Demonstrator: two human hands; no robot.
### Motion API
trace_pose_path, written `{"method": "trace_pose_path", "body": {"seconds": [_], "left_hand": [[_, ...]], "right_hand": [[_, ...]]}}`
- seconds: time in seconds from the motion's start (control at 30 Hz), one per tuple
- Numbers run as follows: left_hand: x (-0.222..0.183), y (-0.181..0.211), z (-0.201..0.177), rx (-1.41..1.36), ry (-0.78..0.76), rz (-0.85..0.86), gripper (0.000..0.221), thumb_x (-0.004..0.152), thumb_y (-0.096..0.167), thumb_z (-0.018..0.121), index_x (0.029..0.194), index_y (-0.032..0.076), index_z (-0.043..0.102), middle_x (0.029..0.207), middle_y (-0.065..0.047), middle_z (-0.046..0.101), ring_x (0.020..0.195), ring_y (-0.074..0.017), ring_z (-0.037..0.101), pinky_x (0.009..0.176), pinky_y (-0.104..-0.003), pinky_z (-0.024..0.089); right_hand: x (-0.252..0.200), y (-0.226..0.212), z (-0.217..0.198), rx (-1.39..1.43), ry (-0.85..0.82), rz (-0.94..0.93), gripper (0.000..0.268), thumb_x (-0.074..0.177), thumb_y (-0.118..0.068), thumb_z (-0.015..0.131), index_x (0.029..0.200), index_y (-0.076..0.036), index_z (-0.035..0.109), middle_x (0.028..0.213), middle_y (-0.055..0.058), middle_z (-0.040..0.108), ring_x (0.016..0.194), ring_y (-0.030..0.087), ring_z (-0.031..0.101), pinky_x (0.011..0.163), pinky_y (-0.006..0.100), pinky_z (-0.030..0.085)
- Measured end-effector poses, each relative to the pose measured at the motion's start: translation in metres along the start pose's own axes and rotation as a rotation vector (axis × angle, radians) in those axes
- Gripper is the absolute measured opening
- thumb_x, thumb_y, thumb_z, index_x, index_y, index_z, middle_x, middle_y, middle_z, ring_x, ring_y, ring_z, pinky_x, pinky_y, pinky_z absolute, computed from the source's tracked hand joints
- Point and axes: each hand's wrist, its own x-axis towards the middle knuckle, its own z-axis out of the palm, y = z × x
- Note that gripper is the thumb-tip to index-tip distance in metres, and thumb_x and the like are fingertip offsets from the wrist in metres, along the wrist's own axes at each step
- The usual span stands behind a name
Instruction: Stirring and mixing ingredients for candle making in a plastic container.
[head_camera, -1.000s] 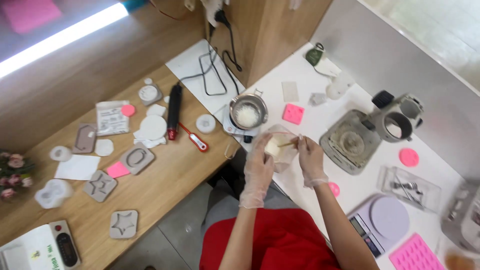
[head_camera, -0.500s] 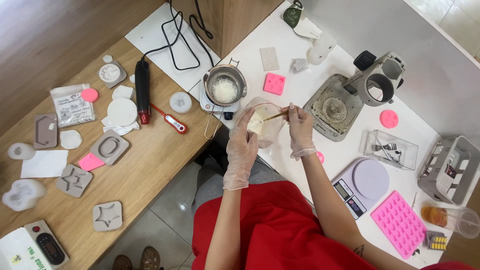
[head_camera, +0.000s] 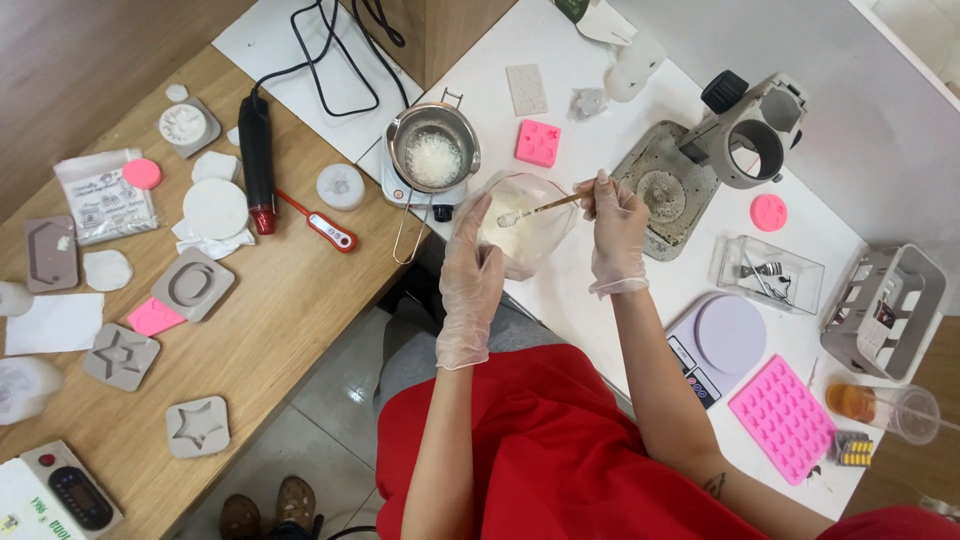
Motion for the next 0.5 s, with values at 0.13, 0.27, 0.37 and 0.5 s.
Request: {"method": "trace_pose_path", "body": {"seconds": [0.13, 0.27, 0.37, 0.5], "left_hand": [[-0.002, 0.001, 0.003, -0.030, 0.006, -0.038, 0.071, 0.080, 0.004, 0.051, 0.142, 0.039, 0.057, 0.146, 0.011, 0.057, 0.106, -0.0173, 0.069, 0.099, -0.037, 0.052], [-0.001, 0.007, 0.003, -0.186, 0.027, -0.018, 0.070, 0.079, -0.002, 0.047, 0.140, 0.028, 0.062, 0.144, 0.000, 0.060, 0.129, -0.0212, 0.059, 0.106, -0.037, 0.047], [-0.001, 0.006, 0.005, -0.245, 0.039, -0.026, 0.070, 0.078, -0.002, 0.046, 0.140, 0.027, 0.062, 0.144, -0.001, 0.060, 0.129, -0.0198, 0.058, 0.109, -0.037, 0.046], [0.001, 0.010, 0.004, -0.226, 0.056, 0.001, 0.069, 0.077, -0.004, 0.047, 0.137, 0.023, 0.065, 0.140, -0.007, 0.062, 0.132, -0.0265, 0.056, 0.111, -0.040, 0.043]], "right_hand": [[0.000, -0.017, 0.000, 0.004, 0.006, 0.008, 0.033, 0.106, -0.016, 0.057, 0.077, -0.007, 0.072, 0.070, 0.007, 0.068, 0.058, 0.007, 0.055, 0.053, 0.018, 0.045], [0.004, -0.026, 0.002, 0.042, 0.005, 0.007, 0.034, 0.105, -0.019, 0.059, 0.077, -0.006, 0.072, 0.067, 0.007, 0.065, 0.054, 0.006, 0.050, 0.051, 0.017, 0.042], [0.006, -0.028, 0.002, 0.054, 0.000, -0.004, 0.034, 0.105, -0.019, 0.060, 0.076, -0.005, 0.072, 0.068, 0.007, 0.066, 0.054, 0.006, 0.050, 0.051, 0.017, 0.042], [0.004, -0.034, 0.004, 0.055, -0.009, -0.012, 0.034, 0.105, -0.021, 0.060, 0.076, -0.006, 0.071, 0.069, 0.008, 0.067, 0.055, 0.005, 0.051, 0.052, 0.017, 0.041]]}}
